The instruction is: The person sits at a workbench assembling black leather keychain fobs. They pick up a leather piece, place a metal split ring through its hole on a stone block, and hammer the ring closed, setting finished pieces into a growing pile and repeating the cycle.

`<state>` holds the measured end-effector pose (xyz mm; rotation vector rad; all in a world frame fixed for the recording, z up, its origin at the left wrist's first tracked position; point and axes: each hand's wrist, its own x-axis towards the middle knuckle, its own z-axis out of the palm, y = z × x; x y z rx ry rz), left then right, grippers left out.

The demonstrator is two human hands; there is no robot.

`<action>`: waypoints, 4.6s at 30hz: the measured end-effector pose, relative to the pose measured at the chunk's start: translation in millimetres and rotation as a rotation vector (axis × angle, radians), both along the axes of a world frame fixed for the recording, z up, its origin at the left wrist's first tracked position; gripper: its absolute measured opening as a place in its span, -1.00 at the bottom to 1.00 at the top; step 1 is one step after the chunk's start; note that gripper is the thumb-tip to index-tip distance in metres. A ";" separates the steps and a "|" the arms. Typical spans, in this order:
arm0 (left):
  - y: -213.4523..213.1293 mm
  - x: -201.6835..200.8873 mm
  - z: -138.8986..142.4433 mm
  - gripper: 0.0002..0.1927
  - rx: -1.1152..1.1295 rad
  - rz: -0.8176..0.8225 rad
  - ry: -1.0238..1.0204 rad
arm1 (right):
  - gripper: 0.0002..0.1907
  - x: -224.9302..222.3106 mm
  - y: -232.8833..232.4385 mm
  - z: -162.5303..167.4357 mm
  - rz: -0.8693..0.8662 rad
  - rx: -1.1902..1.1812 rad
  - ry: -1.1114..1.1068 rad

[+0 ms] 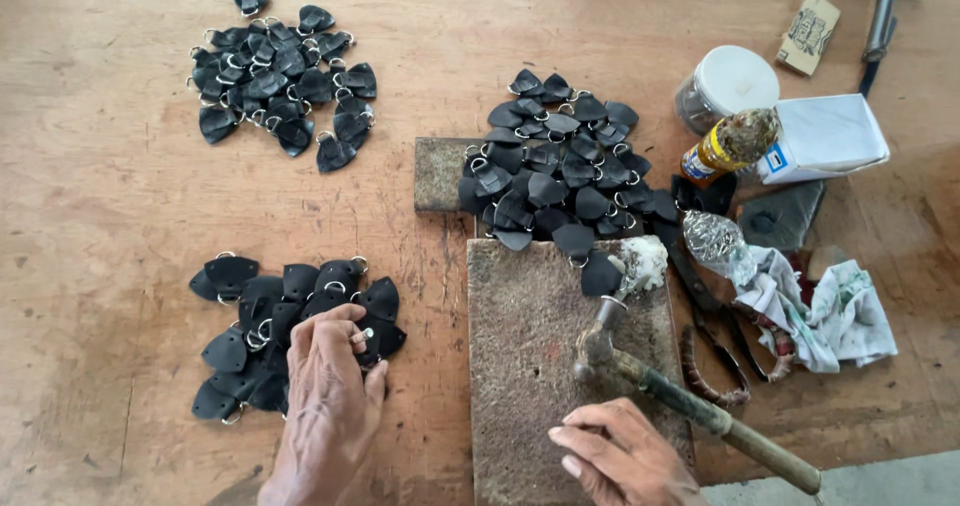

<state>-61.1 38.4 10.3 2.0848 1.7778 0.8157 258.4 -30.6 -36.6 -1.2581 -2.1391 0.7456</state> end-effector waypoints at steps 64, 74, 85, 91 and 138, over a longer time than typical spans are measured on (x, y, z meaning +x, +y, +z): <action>129.8 139.0 42.4 -0.65 -0.074 -0.509 -0.180 | -0.37 88.7 233.3 43.7 -0.193 -0.136 -0.818; 125.3 134.9 50.3 -0.69 -0.117 -0.520 -0.072 | -0.57 73.9 244.2 68.7 -0.194 -0.189 -0.842; 138.2 133.6 50.5 -0.78 -0.079 -0.478 -0.034 | -0.37 47.9 231.7 148.6 -0.224 -0.475 -0.518; 233.8 170.2 3.2 -0.85 -0.205 -0.361 -0.134 | -0.36 51.8 268.2 98.5 -0.232 -0.515 -0.564; 131.7 118.0 11.8 -0.61 -0.012 -0.588 -0.290 | -0.31 9.2 193.0 86.3 0.032 0.068 -0.361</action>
